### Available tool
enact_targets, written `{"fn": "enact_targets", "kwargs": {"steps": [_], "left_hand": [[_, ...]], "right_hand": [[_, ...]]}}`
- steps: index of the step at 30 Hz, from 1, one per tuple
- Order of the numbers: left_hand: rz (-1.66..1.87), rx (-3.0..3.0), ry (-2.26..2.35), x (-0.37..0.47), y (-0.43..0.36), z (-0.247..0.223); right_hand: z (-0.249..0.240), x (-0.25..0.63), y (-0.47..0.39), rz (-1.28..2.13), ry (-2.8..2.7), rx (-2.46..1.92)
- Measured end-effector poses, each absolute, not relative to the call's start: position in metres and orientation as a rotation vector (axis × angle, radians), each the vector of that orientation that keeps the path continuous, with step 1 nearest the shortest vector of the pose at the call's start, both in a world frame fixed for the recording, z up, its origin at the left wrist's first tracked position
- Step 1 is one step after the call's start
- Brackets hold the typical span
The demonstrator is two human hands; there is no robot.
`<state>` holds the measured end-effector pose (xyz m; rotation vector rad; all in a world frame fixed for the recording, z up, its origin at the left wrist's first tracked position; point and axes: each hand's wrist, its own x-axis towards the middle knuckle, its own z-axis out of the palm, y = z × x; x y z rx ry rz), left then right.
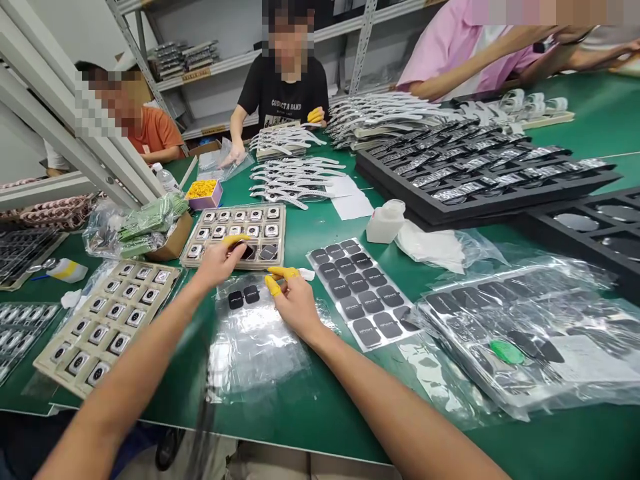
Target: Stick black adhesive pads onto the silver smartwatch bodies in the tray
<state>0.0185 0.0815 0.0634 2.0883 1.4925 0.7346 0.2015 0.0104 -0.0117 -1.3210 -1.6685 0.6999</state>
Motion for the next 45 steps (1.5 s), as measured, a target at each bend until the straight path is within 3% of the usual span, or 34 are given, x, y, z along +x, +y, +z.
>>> {"fn": "enact_targets", "kwargs": {"steps": [2,8,14,18,21,24,27,34,45], "left_hand": [[0.992,1.561,1.335,0.019,0.045,0.044],[0.69,1.115,1.061,0.017,0.006,0.026],[0.632,0.959,0.947,0.016,0.012,0.03],[0.782,0.911,0.985,0.019,0.012,0.023],[0.814,0.976,1.074,0.021,0.013,0.012],[0.856,1.053,1.117,0.022,0.014,0.002],[0.847,1.111,1.129,0.024,0.014,-0.001],[0.784,1.248,1.085,0.025,0.012,-0.002],[0.753,1.311,1.177,0.026,0.012,-0.005]], "right_hand": [[-0.01,0.204,0.01,0.648,-1.635,-1.131],[-0.013,0.213,0.014,0.529,-1.876,-0.723],[0.007,0.217,0.008,0.772,-1.742,-0.807],[0.022,0.239,0.01,1.08,-1.873,-1.195],[0.015,0.254,0.018,0.631,-2.073,-1.643],[0.0,0.26,0.025,0.269,-1.971,-1.793],[-0.006,0.258,0.027,0.256,-1.946,-1.741],[0.001,0.218,0.012,0.399,-2.005,-1.125],[-0.016,0.207,0.01,0.229,-1.917,-1.172]]}}
